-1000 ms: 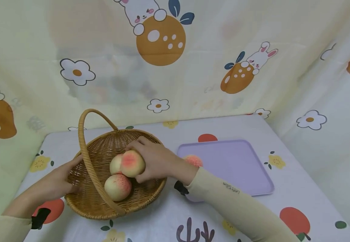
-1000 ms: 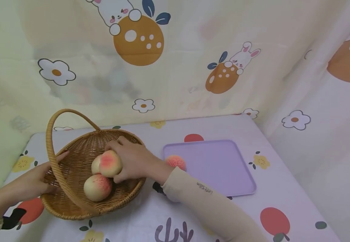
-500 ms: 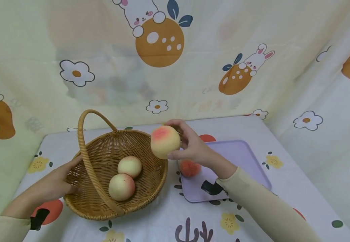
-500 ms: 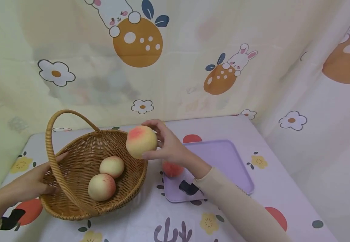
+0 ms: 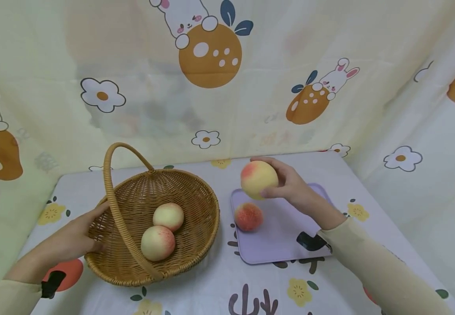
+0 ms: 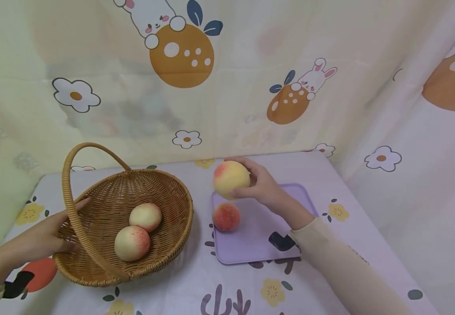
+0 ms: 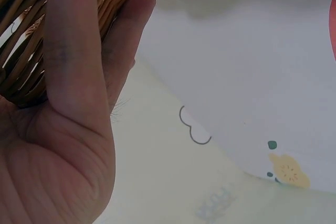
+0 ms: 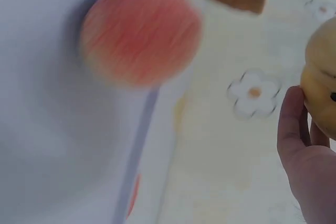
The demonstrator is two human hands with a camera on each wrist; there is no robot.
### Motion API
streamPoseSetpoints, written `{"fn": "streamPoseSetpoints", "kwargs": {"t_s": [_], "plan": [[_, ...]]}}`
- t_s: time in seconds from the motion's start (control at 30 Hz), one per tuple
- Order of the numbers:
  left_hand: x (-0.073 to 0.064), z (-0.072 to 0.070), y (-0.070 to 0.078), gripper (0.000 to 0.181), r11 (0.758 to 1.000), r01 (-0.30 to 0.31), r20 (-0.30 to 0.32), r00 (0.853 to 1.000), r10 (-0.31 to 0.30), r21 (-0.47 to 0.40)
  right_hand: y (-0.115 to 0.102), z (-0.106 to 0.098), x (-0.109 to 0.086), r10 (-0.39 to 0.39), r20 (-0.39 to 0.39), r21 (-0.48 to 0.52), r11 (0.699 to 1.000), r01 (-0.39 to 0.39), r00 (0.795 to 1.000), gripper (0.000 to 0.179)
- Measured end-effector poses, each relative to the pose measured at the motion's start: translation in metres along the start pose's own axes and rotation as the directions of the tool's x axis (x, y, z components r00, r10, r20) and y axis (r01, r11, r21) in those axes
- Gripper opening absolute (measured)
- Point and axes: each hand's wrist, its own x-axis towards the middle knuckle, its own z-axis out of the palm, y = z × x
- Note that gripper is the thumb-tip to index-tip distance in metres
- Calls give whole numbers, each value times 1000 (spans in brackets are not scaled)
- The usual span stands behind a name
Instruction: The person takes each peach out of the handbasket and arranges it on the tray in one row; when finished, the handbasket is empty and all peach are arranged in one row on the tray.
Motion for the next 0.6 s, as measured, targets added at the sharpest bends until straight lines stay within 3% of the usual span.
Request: {"fn": "streamPoseSetpoints", "kwargs": {"t_s": [0.17,0.33,0.6], "plan": [[0,0,0,115,1000,4,3,1000,-4,9,19,-28,-12,79,-3,-154,985,-79,997,74],[0,0,1,115,1000,-12,-7,1000,12,13,45,-46,-23,157,23,-289,946,-144,987,69],[-1,0,2,114,1000,-8,-10,1000,8,11,71,-59,-32,201,70,-472,870,-145,977,69]]}}
